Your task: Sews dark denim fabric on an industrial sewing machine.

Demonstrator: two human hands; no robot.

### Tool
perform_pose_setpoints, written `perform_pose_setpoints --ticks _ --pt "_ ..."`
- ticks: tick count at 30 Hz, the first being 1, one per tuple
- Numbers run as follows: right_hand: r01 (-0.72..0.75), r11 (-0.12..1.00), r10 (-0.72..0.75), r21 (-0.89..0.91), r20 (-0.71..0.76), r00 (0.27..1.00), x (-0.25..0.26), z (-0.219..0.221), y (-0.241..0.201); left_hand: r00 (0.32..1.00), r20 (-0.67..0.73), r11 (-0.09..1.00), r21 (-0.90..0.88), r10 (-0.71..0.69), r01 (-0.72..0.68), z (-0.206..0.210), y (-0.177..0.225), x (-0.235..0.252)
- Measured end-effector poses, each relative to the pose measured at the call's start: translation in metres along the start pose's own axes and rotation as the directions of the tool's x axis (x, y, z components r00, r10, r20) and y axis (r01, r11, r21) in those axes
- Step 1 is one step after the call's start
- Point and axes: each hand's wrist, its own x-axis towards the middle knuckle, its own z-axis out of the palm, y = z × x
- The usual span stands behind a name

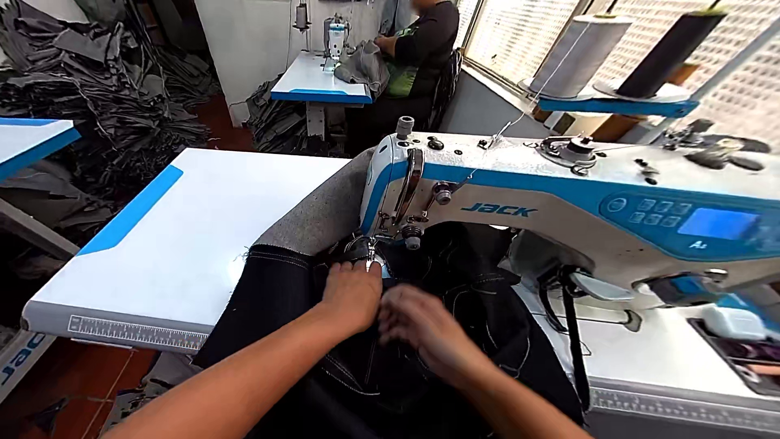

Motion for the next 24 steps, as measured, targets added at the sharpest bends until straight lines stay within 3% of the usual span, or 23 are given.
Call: perform_pose_setpoints --ticks 3,9,15,20,22,24 --pt "-0.067 0.996 0.081 0.058 -0.302 0.95 0.044 -0.018 0.003 0.999 0.002 0.978 -0.202 -0.048 0.047 0.012 0.001 0.007" --pt "-0.135 0.99 0.142 0.044 -0.285 0.948 0.069 -0.03 0.009 0.993 0.11 0.852 -0.522 0.031 0.032 0.009 -0.035 0.027" --pt "-0.088 0.989 0.119 0.115 -0.301 0.946 0.069 -0.029 0.01 0.988 0.136 0.806 -0.575 -0.075 0.141 0.004 -0.016 0.011" --pt "-0.061 0.969 0.132 0.24 -0.293 0.947 0.07 -0.027 0.007 0.959 0.28 0.719 -0.658 -0.045 0.226 0.003 -0.006 0.018" --pt "-0.047 0.967 0.123 0.249 -0.299 0.946 0.07 -0.028 0.009 0.958 0.278 0.759 -0.607 -0.076 0.236 0.005 -0.012 0.024" --pt "-0.019 0.972 0.09 0.235 -0.297 0.95 0.071 -0.028 0.012 0.961 0.263 0.872 -0.444 -0.091 0.204 0.005 -0.018 0.032"
